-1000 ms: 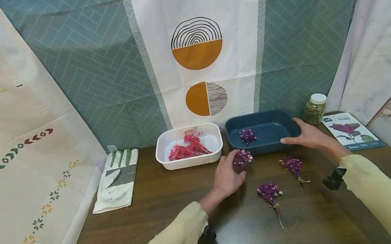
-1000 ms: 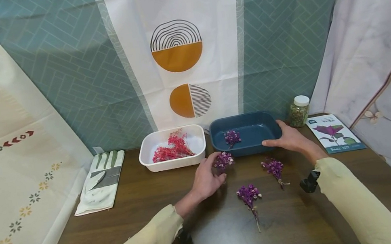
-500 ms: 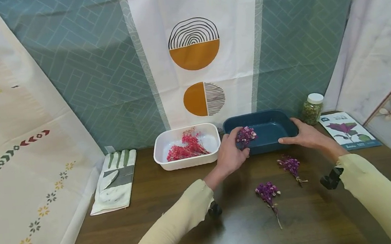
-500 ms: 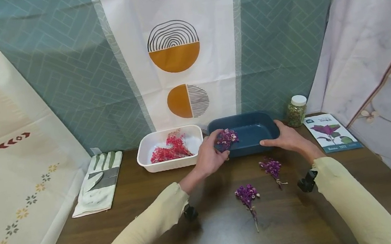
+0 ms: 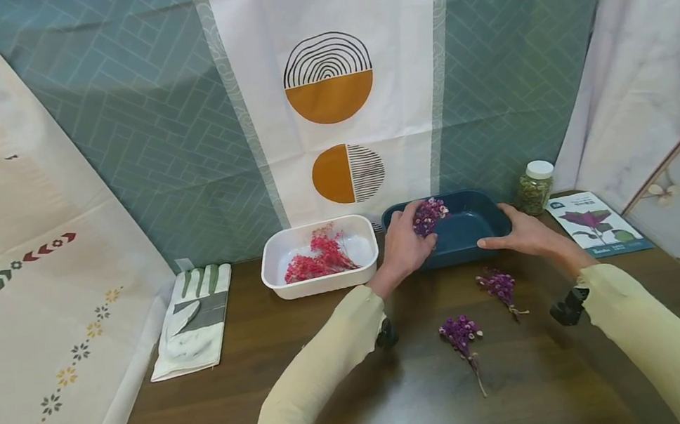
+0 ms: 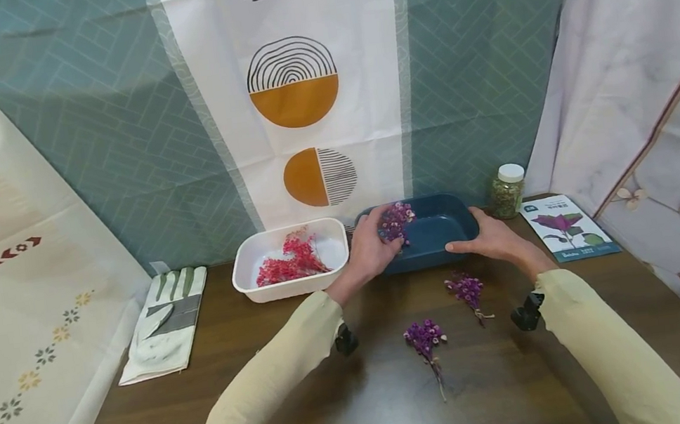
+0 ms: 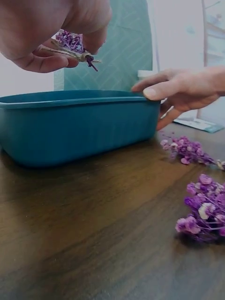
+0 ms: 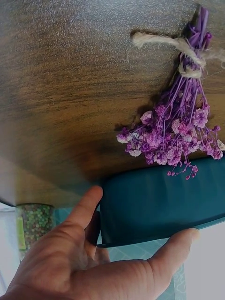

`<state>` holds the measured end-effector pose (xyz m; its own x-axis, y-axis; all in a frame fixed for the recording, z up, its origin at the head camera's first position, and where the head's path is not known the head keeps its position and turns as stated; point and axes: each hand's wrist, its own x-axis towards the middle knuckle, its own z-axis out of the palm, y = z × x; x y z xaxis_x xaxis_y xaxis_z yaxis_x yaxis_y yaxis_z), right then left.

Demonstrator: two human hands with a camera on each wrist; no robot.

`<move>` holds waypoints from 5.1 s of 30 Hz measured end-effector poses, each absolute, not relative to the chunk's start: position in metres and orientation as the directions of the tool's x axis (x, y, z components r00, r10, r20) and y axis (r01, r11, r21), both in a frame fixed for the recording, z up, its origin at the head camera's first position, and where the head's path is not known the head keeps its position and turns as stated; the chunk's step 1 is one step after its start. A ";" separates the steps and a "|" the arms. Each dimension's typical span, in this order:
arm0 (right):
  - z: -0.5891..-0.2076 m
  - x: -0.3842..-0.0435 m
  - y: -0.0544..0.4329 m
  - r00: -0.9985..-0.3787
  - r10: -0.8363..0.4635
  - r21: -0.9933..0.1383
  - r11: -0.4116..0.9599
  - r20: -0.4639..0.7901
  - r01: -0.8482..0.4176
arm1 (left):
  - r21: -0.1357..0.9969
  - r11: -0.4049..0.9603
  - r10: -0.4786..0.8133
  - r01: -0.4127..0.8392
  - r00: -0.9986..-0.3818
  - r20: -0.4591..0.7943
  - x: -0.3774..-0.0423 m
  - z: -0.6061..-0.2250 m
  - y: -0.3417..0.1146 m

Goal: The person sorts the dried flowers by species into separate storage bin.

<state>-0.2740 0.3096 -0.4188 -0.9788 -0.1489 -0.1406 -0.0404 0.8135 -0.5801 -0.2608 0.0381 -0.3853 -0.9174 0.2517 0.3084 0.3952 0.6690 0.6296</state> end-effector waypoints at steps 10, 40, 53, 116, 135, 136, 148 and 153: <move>-0.418 -0.274 0.309 -0.978 -0.141 -0.601 0.799 -0.156 -0.019 | 0.611 0.688 0.254 0.391 -0.919 0.302 -0.281 -0.392 0.049; -0.420 -0.273 0.309 -0.980 -0.149 -0.591 0.806 -0.129 -0.045 | 0.562 0.724 0.336 0.400 -0.916 0.218 -0.302 -0.414 0.069; -0.421 -0.272 0.308 -0.978 -0.154 -0.595 0.802 -0.137 -0.043 | 0.589 0.699 0.243 0.405 -0.909 0.337 -0.278 -0.414 0.062; -0.418 -0.274 0.310 -0.978 -0.165 -0.569 0.820 -0.126 -0.065 | 0.563 0.812 0.160 0.152 -0.986 0.035 -0.100 -0.464 0.052; -0.417 -0.272 0.310 -0.977 -0.169 -0.562 0.824 -0.129 -0.069 | 0.658 0.671 0.272 0.341 -0.939 0.210 -0.102 -0.472 0.037; -0.417 -0.273 0.310 -0.977 -0.170 -0.561 0.825 -0.128 -0.070 | 0.657 0.668 0.276 0.350 -0.936 0.219 -0.102 -0.472 0.037; -0.417 -0.273 0.311 -0.977 -0.167 -0.563 0.824 -0.129 -0.067 | 0.655 0.654 0.347 0.378 -0.920 0.184 -0.108 -0.470 0.032; -0.417 -0.273 0.311 -0.977 -0.165 -0.565 0.823 -0.132 -0.062 | 0.631 0.641 0.368 0.437 -0.896 0.246 -0.111 -0.472 0.031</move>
